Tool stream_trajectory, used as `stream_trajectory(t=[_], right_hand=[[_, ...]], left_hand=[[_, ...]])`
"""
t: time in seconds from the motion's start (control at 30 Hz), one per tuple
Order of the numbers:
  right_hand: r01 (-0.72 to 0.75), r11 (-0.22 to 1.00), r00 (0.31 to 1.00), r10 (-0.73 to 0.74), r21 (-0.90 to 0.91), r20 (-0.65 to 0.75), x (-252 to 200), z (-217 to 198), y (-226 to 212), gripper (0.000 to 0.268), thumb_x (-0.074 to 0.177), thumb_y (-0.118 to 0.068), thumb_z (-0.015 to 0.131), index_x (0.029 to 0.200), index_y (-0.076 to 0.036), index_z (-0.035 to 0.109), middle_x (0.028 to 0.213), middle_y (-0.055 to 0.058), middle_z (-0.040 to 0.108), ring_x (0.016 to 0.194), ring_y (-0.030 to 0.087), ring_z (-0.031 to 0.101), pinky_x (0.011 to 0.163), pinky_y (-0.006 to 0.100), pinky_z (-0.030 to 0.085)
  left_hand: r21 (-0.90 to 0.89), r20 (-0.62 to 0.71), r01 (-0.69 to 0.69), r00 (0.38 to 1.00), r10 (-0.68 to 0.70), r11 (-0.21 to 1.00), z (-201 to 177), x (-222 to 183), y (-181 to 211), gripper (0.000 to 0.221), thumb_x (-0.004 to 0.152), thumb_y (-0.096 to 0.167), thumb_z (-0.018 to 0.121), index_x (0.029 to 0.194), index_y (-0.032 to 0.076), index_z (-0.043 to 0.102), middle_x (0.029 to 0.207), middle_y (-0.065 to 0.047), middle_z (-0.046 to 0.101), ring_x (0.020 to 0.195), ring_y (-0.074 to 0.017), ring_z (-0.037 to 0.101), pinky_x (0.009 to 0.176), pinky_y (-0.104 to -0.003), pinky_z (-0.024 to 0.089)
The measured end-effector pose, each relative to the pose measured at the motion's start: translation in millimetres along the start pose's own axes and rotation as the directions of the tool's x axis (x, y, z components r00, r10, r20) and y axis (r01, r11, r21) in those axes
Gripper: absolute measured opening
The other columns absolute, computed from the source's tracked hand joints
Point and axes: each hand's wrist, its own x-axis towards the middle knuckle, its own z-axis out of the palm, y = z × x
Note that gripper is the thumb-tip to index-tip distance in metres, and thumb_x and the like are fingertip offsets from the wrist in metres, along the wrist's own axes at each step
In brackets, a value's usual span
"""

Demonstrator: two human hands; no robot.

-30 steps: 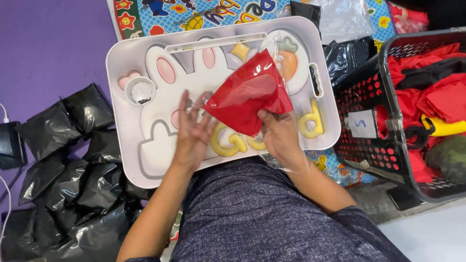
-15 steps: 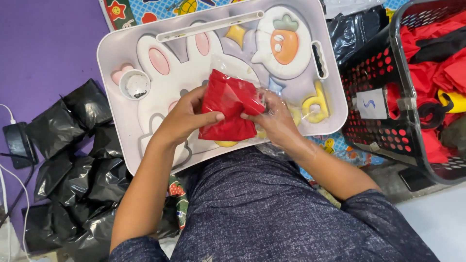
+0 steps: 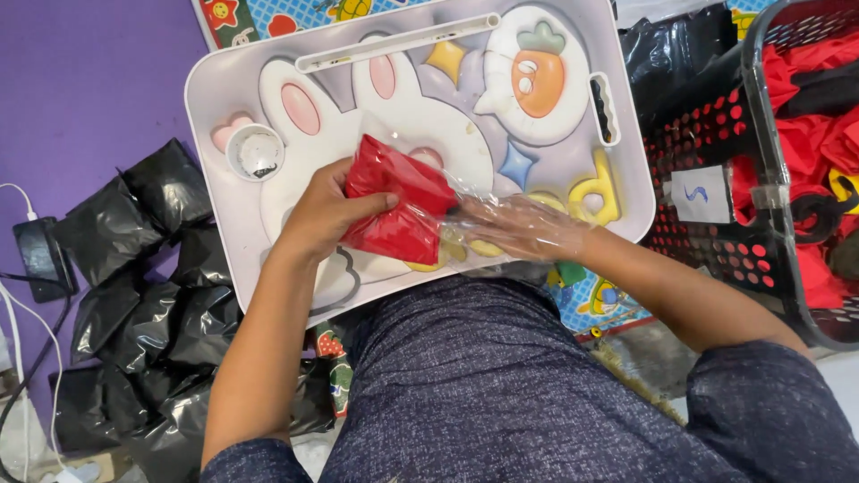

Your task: Folding red fabric covers and placing them into black plastic shipping bags for fulfillment.

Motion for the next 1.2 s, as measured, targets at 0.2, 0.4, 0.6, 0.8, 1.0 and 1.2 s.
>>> stream_trajectory(t=[0.2,0.4,0.6,0.8,1.0,1.2], right_hand=[[0.429,0.903,0.865,-0.419,-0.025,-0.277,-9,2,45,0.04,0.1,0.002,0.055,0.136,-0.01,0.068,0.137,0.011,0.068,0.123,0.029,0.066,0.103,0.04,0.054],[0.16,0.934,0.735,0.104,0.32,-0.67,-9,-18,46,0.036,0.094,0.014,0.047,0.127,0.007,0.059,0.125,0.024,0.067,0.112,0.037,0.07,0.096,0.047,0.059],[0.316,0.562,0.665,0.443,0.764,-0.601,29,54,40,0.018,0.106,-0.015,0.051,0.119,-0.005,0.047,0.109,0.02,0.064,0.091,0.03,0.074,0.072,0.038,0.068],[0.321,0.575,0.735,0.351,0.753,-0.58,69,70,-8,0.072,0.087,-0.016,0.085,0.141,-0.008,0.038,0.119,0.019,0.066,0.103,0.031,0.071,0.083,0.047,0.063],[0.27,0.612,0.803,0.282,0.743,-0.524,58,49,20,0.066,0.088,-0.012,0.084,0.14,-0.017,0.044,0.11,0.009,0.072,0.096,0.017,0.071,0.079,0.033,0.064],[0.062,0.74,0.902,0.245,0.67,-0.355,42,21,19,0.072,0.087,-0.008,0.079,0.147,-0.019,0.041,0.108,0.017,0.071,0.095,0.028,0.072,0.08,0.042,0.062]], left_hand=[[-0.16,-0.153,0.014,0.987,-0.039,0.987,-27,3,9,0.041,0.078,0.01,0.086,0.116,0.006,0.069,0.099,-0.012,0.073,0.088,-0.025,0.073,0.082,-0.036,0.059],[-0.432,-0.392,-0.03,0.906,-0.158,0.901,-4,6,-12,0.043,0.082,0.011,0.086,0.118,0.002,0.064,0.098,-0.015,0.072,0.088,-0.0287,0.075,0.077,-0.04,0.064],[-0.691,-0.468,-0.199,0.856,-0.22,0.695,55,1,-7,0.04,0.088,0.01,0.08,0.12,0.002,0.059,0.106,-0.017,0.067,0.103,-0.0318,0.07,0.09,-0.045,0.06],[-0.854,-0.392,-0.285,0.902,-0.178,0.436,76,1,-44,0.048,0.091,0.017,0.078,0.134,0.006,0.06,0.125,-0.016,0.064,0.116,-0.0331,0.065,0.101,-0.049,0.058],[-0.623,-0.452,-0.402,0.885,0.11,0.671,41,-26,-30,0.067,0.084,0.023,0.087,0.14,0.013,0.052,0.132,-0.009,0.066,0.124,-0.0236,0.063,0.109,-0.038,0.054],[-0.07,-0.209,-0.201,0.961,0.182,0.977,5,-11,-26,0.093,0.08,0.011,0.085,0.157,0.004,0.035,0.111,-0.015,0.065,0.097,-0.022,0.066,0.085,-0.034,0.059]])
